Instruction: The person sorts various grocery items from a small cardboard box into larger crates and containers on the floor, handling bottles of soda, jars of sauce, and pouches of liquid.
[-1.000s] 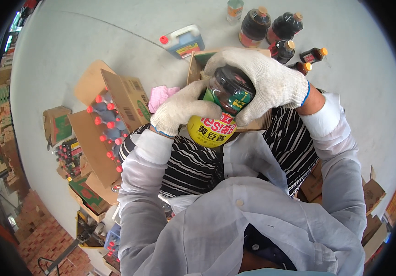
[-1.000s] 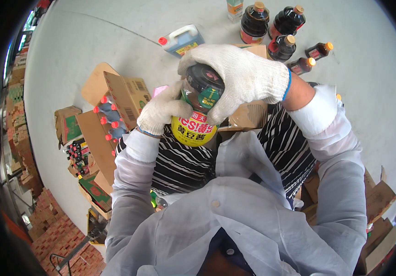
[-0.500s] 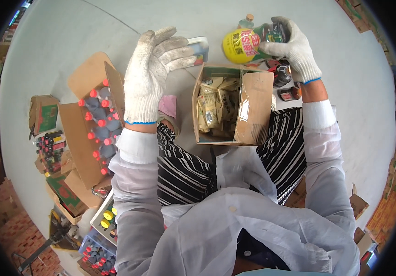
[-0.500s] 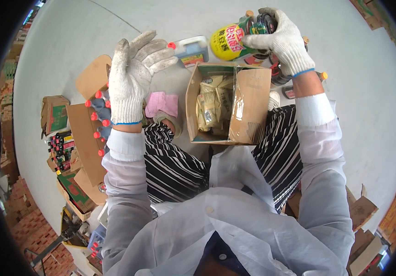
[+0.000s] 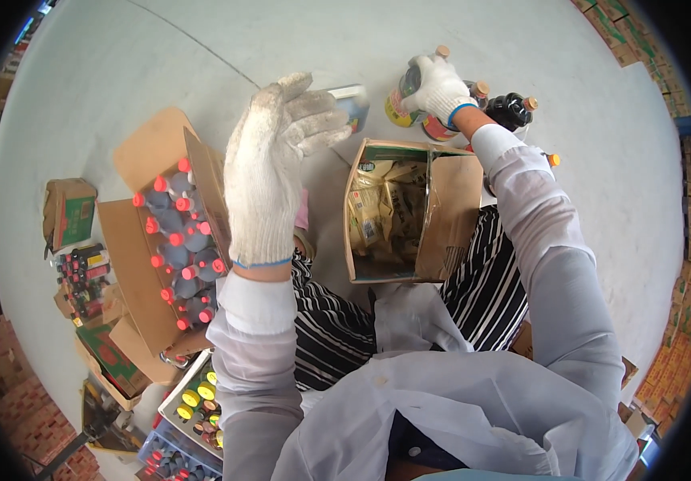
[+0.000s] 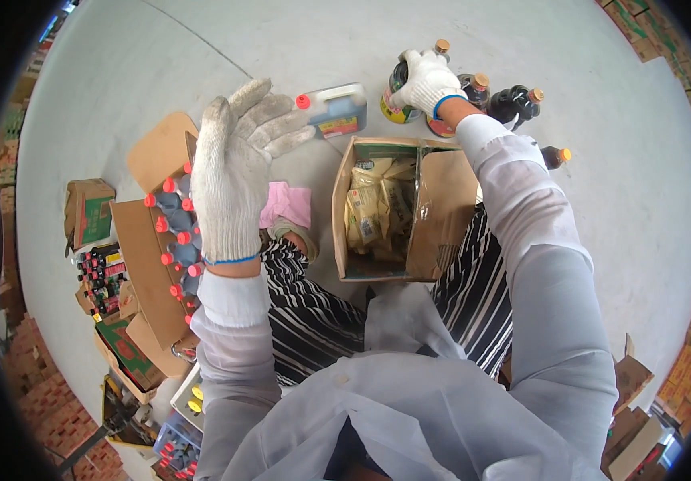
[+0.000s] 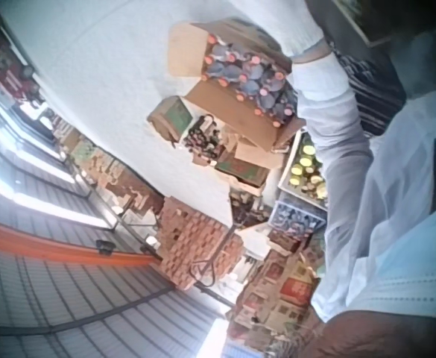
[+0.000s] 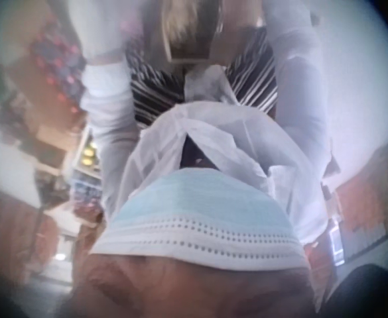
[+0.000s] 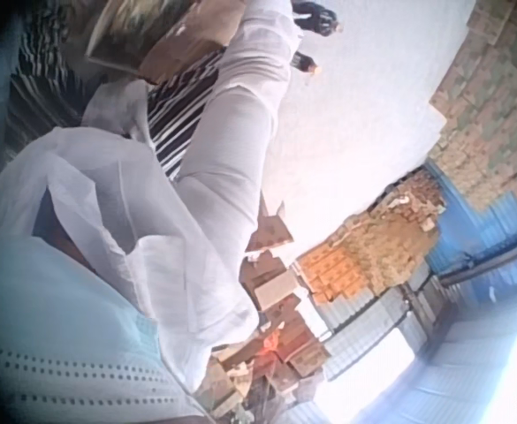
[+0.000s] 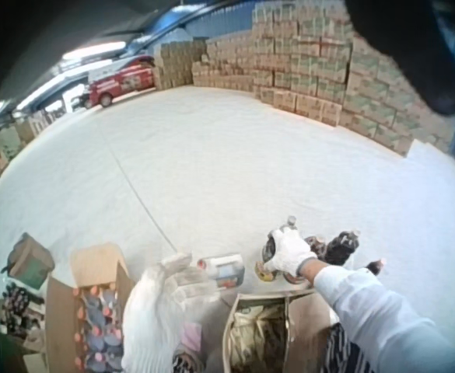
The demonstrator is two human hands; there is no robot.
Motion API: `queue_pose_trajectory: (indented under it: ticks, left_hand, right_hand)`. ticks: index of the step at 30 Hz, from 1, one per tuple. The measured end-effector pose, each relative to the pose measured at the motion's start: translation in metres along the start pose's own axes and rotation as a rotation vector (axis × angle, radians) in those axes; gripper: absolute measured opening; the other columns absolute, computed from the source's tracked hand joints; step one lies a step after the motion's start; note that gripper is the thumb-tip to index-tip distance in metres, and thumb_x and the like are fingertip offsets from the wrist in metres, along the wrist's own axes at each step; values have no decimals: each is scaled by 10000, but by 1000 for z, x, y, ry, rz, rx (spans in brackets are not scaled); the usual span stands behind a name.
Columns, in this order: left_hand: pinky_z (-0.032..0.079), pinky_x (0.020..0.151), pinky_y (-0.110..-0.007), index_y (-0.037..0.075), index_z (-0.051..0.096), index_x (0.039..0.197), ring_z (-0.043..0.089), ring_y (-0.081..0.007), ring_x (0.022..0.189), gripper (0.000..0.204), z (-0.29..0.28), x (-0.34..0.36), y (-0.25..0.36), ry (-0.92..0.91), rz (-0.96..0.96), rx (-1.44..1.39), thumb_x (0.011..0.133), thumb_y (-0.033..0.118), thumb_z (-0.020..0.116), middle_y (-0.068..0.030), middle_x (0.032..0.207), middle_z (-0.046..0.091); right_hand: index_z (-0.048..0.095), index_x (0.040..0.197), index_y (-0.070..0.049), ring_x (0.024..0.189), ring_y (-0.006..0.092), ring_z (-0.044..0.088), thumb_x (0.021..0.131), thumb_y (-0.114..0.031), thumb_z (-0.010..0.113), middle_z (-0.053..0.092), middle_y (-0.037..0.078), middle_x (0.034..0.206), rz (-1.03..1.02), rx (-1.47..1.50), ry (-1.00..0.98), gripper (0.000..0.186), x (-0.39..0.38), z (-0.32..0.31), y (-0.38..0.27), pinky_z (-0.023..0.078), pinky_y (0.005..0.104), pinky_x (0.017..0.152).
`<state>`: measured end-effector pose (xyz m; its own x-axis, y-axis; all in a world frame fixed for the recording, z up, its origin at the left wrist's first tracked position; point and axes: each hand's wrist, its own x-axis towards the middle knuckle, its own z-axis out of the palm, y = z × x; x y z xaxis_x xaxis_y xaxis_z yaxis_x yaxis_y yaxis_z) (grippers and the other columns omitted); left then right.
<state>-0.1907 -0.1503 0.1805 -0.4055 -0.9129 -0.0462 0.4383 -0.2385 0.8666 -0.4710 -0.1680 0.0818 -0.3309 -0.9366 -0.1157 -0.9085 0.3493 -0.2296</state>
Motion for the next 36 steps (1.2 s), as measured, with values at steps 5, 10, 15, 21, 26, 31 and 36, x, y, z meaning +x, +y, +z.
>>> queue_pose_trajectory:
  ticks: [5,10,15,21,26,31,36]
  left_hand:
    - [521,832,-495,-113,488,1244,598,-376,995,584,3,-3,2,29,17,7,967,400,464,-258,1111,571]
    - [501,859,-512,-110,489,1251,591,-375,1003,573,8,-4,-1,36,-31,-1,981,393,438,-251,1109,575]
    - [491,885,-522,-120,473,1259,593,-382,1012,596,12,-3,-10,96,-47,78,989,409,417,-260,1133,570]
    - [487,903,-531,-127,437,1286,606,-391,1023,642,9,-2,-21,83,-64,45,989,440,400,-264,1144,570]
    - [486,903,-514,-119,445,1285,604,-378,1021,641,17,2,-18,-30,-70,22,982,446,412,-253,1132,580]
    - [488,880,-493,-101,467,1271,603,-362,984,606,18,3,-13,19,-52,78,981,429,421,-236,1107,586]
    - [490,867,-497,-88,480,1260,602,-356,967,572,17,4,-7,56,1,31,976,407,440,-227,1092,582]
  right_hand:
    - [502,1286,-88,1197,378,472,589,-363,825,517,207,1230,-24,-37,-122,816,16,26,-1,440,411,998]
    - [488,1278,-82,1199,375,457,609,-333,812,504,201,1244,-30,-94,-170,785,33,71,11,445,417,990]
    - [494,1279,-98,1186,374,455,664,-282,763,501,187,1224,-130,-129,-248,696,40,96,19,452,416,980]
    - [493,1274,-116,1181,352,462,712,-210,727,488,168,1229,-239,-170,-284,616,48,116,28,450,424,981]
    - [505,1264,-132,1194,324,465,675,-93,724,482,134,1258,-340,-242,-281,630,50,121,32,444,421,979]
    - [507,1271,-138,1205,333,469,712,-145,701,475,141,1290,-382,-230,-132,592,44,102,32,424,429,996]
    - [488,1296,-101,1185,335,502,755,-218,707,519,162,1271,-187,42,57,594,45,40,32,431,395,999]
